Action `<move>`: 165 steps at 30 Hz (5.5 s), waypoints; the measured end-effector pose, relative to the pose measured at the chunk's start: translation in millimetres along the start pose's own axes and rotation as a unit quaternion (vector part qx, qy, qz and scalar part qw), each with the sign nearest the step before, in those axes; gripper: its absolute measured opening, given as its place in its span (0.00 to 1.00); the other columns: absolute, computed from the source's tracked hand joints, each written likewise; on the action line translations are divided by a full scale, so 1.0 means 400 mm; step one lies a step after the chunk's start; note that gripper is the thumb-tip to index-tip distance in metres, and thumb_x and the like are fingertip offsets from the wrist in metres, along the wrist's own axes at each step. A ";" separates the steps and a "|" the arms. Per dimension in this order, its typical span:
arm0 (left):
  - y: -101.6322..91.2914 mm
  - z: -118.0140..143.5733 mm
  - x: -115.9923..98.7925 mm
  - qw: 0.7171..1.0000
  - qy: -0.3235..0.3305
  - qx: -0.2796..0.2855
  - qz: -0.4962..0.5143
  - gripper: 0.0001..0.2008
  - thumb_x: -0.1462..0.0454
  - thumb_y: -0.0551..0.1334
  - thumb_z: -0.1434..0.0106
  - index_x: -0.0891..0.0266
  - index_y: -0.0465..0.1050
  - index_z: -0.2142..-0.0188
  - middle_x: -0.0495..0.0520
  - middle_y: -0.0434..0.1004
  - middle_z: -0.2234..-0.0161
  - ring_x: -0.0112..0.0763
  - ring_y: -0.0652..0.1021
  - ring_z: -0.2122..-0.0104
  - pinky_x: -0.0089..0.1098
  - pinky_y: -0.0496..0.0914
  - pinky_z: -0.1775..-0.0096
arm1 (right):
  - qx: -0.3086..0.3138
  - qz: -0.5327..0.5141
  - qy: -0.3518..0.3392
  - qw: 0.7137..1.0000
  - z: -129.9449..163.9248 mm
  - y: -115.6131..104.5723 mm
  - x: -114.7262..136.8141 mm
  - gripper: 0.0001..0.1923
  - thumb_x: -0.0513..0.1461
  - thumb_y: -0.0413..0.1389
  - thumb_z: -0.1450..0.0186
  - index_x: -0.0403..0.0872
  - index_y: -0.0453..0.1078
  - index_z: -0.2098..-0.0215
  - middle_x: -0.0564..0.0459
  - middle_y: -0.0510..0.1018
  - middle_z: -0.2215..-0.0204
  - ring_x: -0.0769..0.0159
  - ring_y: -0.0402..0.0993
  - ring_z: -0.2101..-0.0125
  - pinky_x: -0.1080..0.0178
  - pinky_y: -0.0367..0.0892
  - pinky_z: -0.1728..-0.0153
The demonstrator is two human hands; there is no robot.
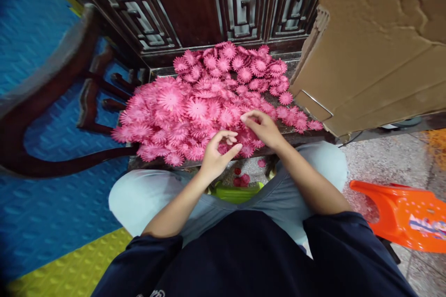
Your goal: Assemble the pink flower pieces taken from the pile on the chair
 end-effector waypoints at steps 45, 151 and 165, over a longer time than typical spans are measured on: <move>-0.068 0.016 -0.026 0.809 0.346 -0.275 -0.387 0.04 0.64 0.68 0.48 0.55 0.76 0.71 0.48 0.78 0.72 0.29 0.74 0.68 0.34 0.62 0.62 | 0.132 -0.254 0.102 0.953 0.046 0.065 0.012 0.10 0.35 0.67 0.54 0.49 0.76 0.72 0.59 0.77 0.75 0.75 0.70 0.73 0.67 0.64 0.66; -0.038 -0.022 -0.028 0.988 0.081 -0.073 -0.113 0.07 0.59 0.68 0.48 0.57 0.79 0.69 0.49 0.73 0.72 0.26 0.73 0.70 0.30 0.68 0.65 | 0.152 -0.333 0.115 0.923 0.016 0.032 -0.003 0.16 0.35 0.69 0.58 0.46 0.74 0.70 0.61 0.78 0.82 0.78 0.71 0.81 0.73 0.65 0.75; -0.045 -0.022 -0.033 0.999 0.011 -0.038 -0.027 0.06 0.64 0.61 0.43 0.61 0.73 0.74 0.48 0.69 0.73 0.24 0.70 0.71 0.27 0.65 0.66 | 0.180 -0.317 0.105 0.925 0.024 0.027 0.011 0.16 0.34 0.68 0.56 0.46 0.74 0.68 0.60 0.78 0.80 0.78 0.70 0.80 0.72 0.64 0.75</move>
Point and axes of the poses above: each hand's wrist, its own z-axis away from the middle knuckle, its own y-axis out of the palm, x = y × z, the point moved 3 cm from there along -z, towards the middle knuckle
